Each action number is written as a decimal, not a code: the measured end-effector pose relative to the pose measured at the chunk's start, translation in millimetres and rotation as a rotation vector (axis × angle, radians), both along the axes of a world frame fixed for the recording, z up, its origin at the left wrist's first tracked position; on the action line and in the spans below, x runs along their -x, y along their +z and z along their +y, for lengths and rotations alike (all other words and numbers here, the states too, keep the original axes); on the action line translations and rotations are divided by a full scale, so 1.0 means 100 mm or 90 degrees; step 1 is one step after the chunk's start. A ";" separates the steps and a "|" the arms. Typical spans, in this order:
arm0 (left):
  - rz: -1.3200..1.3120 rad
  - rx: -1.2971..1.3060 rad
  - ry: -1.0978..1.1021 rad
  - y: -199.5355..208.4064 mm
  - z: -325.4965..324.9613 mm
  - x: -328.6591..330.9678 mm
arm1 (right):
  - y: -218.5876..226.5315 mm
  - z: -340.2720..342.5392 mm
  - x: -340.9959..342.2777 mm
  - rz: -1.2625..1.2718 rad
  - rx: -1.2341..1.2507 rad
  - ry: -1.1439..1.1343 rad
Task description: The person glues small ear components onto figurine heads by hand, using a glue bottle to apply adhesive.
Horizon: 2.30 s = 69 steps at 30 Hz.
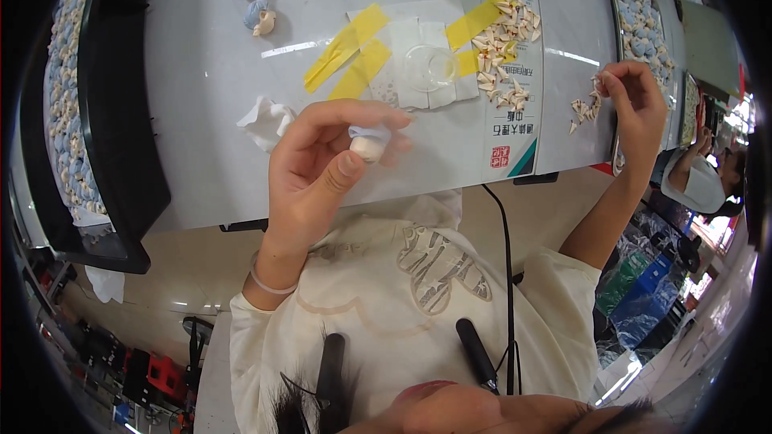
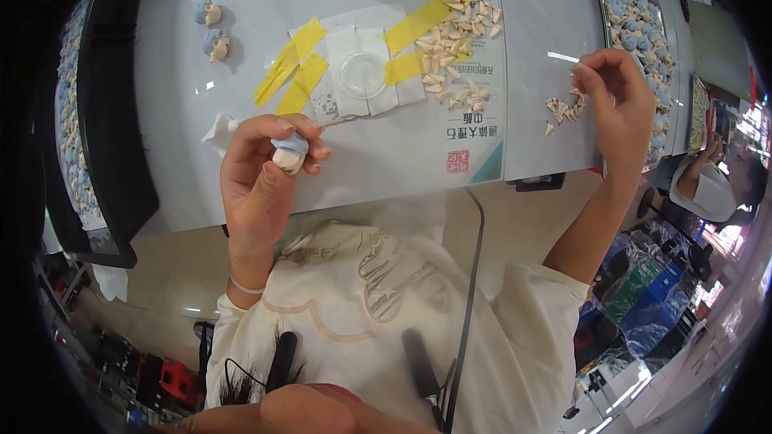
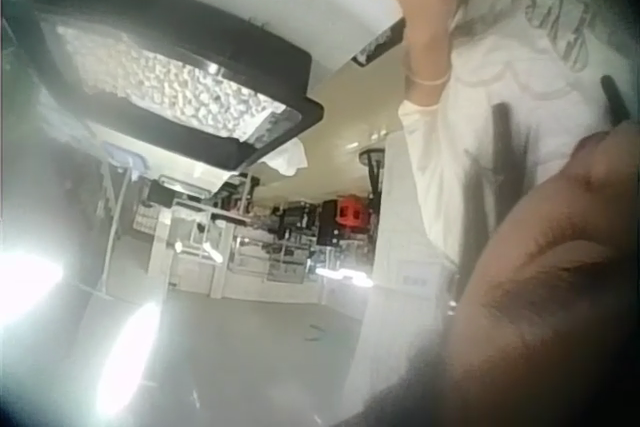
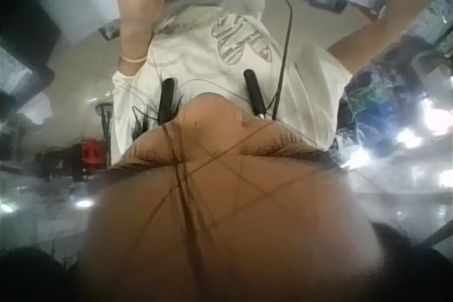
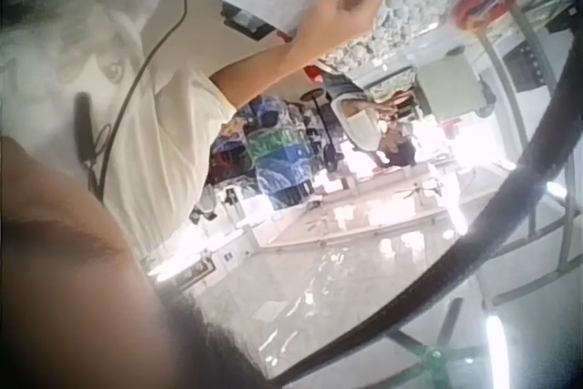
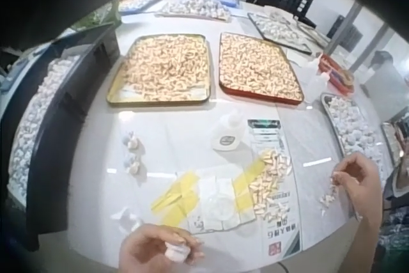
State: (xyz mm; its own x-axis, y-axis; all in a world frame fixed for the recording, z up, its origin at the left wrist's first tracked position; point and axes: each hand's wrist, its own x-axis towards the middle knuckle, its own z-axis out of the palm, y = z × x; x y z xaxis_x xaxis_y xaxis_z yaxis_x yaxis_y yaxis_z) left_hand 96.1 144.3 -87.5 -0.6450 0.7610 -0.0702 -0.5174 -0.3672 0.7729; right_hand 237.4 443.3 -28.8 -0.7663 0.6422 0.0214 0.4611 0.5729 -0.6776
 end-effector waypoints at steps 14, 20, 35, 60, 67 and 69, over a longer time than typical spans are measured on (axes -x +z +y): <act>0.069 -0.063 0.008 -0.12 -0.01 -0.01 | -0.02 -0.78 0.31 0.135 0.116 0.231; -0.082 -0.098 -0.083 -0.12 -0.05 0.04 | 0.08 -0.93 0.55 0.156 0.206 0.154; -0.252 -0.114 -0.116 -0.04 0.01 0.03 | 0.22 -0.93 0.96 -0.039 0.056 0.278; -0.147 -0.139 -0.186 -0.07 -0.07 0.09 | 0.21 -1.01 1.12 -0.077 -0.108 0.394; -0.180 -0.139 -0.230 -0.08 -0.08 0.10 | 0.23 -1.12 1.22 -0.144 -0.362 0.475; -0.171 -0.131 -0.240 -0.05 -0.07 0.12 | 0.27 -1.13 1.23 -0.158 -0.426 0.494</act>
State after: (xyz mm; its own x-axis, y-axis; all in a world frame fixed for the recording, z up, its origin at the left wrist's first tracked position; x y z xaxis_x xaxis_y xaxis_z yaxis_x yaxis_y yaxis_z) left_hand 84.3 137.1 -92.9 -0.3017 0.9532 -0.0201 -0.8145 -0.2467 0.5252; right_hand 114.4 330.4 -2.1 -0.9935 -0.1118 -0.0236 -0.1104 0.9926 -0.0513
